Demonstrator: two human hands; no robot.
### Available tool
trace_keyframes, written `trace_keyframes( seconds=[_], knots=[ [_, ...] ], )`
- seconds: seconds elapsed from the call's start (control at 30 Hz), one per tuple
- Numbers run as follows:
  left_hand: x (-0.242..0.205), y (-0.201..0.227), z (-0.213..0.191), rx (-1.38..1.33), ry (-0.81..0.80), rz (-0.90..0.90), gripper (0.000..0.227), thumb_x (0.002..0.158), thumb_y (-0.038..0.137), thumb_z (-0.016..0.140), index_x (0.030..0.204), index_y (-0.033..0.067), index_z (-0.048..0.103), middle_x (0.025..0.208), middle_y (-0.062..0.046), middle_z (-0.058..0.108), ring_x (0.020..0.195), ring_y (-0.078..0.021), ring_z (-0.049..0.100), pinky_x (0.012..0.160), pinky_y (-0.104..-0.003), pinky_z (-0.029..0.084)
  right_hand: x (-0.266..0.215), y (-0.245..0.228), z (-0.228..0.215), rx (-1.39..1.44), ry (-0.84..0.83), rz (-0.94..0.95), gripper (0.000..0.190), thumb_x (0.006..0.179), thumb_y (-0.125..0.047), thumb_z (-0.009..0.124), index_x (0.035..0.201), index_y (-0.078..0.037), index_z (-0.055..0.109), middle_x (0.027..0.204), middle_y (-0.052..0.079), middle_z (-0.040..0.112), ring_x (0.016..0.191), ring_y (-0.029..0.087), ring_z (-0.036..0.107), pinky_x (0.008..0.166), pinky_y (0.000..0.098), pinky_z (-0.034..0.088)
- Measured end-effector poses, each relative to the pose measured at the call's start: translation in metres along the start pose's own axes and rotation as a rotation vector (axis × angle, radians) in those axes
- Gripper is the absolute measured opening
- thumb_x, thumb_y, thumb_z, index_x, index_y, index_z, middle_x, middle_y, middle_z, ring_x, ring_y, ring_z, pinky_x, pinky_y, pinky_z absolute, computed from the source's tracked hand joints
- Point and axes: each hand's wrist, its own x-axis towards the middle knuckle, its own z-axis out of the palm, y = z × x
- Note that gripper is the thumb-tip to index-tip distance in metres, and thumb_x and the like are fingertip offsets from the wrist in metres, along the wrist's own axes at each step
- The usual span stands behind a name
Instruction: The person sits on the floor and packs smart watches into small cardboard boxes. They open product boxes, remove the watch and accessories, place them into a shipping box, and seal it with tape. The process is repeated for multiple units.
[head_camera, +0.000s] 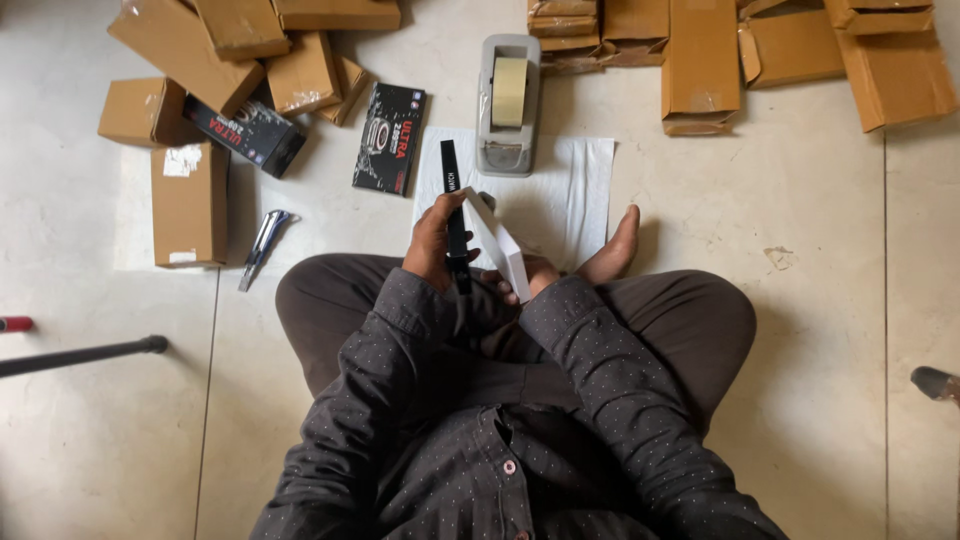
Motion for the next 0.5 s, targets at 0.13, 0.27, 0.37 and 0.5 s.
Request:
trace_keyframes(
  seconds=[0.13,0.27,0.37,0.5],
  knots=[
    [0.033,0.008,-0.013,0.031,0.058,0.251,0.064,0.077,0.037,0.079,0.124,-0.0043,0.066,0.095,-0.008,0.071,0.085,-0.0210,0.063,0.074,-0.033,0.052,-0.018,-0.015,0.016,0.189,-0.131,0.076,0.048,0.095,-0.006,0.046,0.140,0.011,0.047,0.107,0.024,0.072,0.059,0.014,0.053,0.041,0.0249,0.042],
    [0.051,0.003,-0.019,0.639,0.347,0.502,0.082,0.074,0.043,0.085,0.139,0.0024,0.056,0.115,-0.020,0.064,0.104,-0.0339,0.066,0.091,-0.040,0.054,-0.027,-0.019,0.022,0.233,-0.143,-0.003,0.051,0.098,-0.018,0.043,0.141,0.009,0.046,0.106,0.026,0.071,0.053,0.011,0.048,0.036,0.0221,0.037],
    [0.052,-0.012,-0.018,1.078,0.468,0.788,0.088,0.074,0.048,0.089,0.144,0.0070,0.055,0.133,-0.029,0.048,0.120,-0.0450,0.051,0.099,-0.050,0.046,-0.031,-0.019,0.020,0.155,-0.112,-0.025,0.051,0.101,-0.014,0.045,0.146,0.008,0.041,0.114,0.028,0.068,0.057,0.011,0.048,0.042,0.0224,0.040],
    [0.051,-0.034,-0.022,1.019,0.410,0.857,0.087,0.077,0.045,0.087,0.148,0.0081,0.053,0.140,-0.028,0.045,0.128,-0.0450,0.050,0.104,-0.050,0.045,-0.033,-0.015,0.008,0.248,-0.103,-0.020,0.053,0.096,-0.008,0.041,0.148,0.006,0.038,0.118,0.031,0.064,0.061,0.014,0.053,0.044,0.0236,0.042]
  ],
)
